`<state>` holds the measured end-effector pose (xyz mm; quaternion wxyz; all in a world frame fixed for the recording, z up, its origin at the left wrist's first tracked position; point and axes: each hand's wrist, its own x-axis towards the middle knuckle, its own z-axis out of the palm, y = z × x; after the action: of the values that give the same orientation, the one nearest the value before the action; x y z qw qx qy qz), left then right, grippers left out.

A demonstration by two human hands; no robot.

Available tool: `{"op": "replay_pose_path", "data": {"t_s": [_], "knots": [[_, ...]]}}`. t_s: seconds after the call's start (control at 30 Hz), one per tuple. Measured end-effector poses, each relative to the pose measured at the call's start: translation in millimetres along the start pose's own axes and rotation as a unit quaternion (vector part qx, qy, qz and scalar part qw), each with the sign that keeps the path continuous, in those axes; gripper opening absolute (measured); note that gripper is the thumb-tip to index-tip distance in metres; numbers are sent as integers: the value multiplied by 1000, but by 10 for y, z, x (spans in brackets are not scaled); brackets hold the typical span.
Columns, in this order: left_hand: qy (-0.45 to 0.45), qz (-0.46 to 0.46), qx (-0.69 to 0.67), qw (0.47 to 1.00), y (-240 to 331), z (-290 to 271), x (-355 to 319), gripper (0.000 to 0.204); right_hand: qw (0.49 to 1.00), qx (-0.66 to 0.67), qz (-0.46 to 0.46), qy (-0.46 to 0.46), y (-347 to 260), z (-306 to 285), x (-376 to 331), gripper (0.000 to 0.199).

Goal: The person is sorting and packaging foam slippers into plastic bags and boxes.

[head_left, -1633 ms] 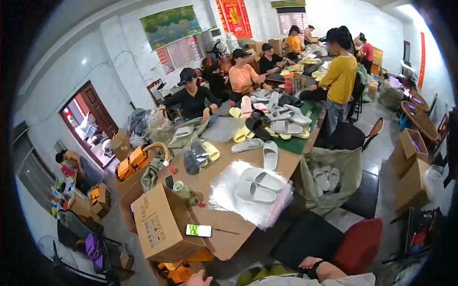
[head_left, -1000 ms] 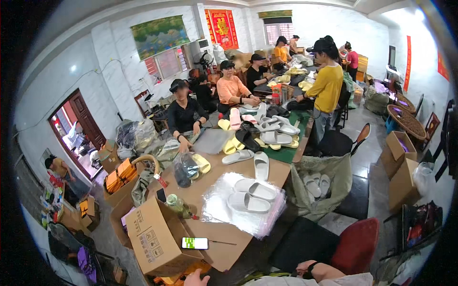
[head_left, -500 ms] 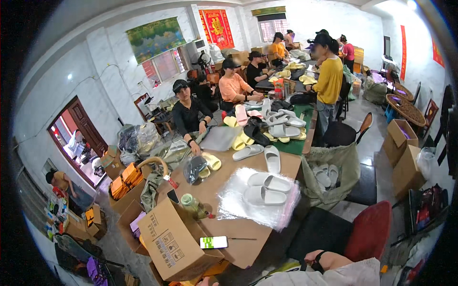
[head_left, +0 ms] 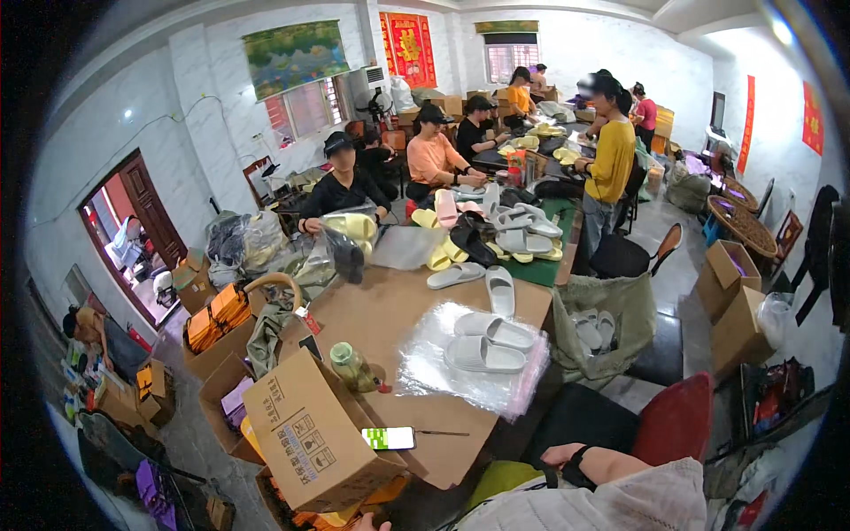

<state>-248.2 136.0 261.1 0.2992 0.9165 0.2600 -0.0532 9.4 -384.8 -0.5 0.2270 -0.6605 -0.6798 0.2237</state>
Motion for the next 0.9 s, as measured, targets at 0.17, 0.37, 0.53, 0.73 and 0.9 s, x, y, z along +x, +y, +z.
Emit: {"op": "replay_pose_path", "data": {"t_s": [0.17, 0.37, 0.53, 0.73, 0.9], "knots": [[38, -8, 26, 999, -112, 2, -227, 46, 962, 227, 129, -77, 124, -405, 251, 27], [77, -18, 30, 996, -116, 204, -205, 47, 810, 368, 458, -9, 299, -644, 216, 25], [28, -90, 79, 992, 544, 172, 15, 50, 955, 252, 149, 34, 875, -754, 113, 18], [2, -103, 101, 990, 1241, 604, 756, 49, 968, 60, 188, -153, 2046, -511, -499, 25], [-124, -140, -66, 980, 2535, 515, 1328, 51, 946, 235, 216, -60, 2541, -1201, -992, 16]]}}
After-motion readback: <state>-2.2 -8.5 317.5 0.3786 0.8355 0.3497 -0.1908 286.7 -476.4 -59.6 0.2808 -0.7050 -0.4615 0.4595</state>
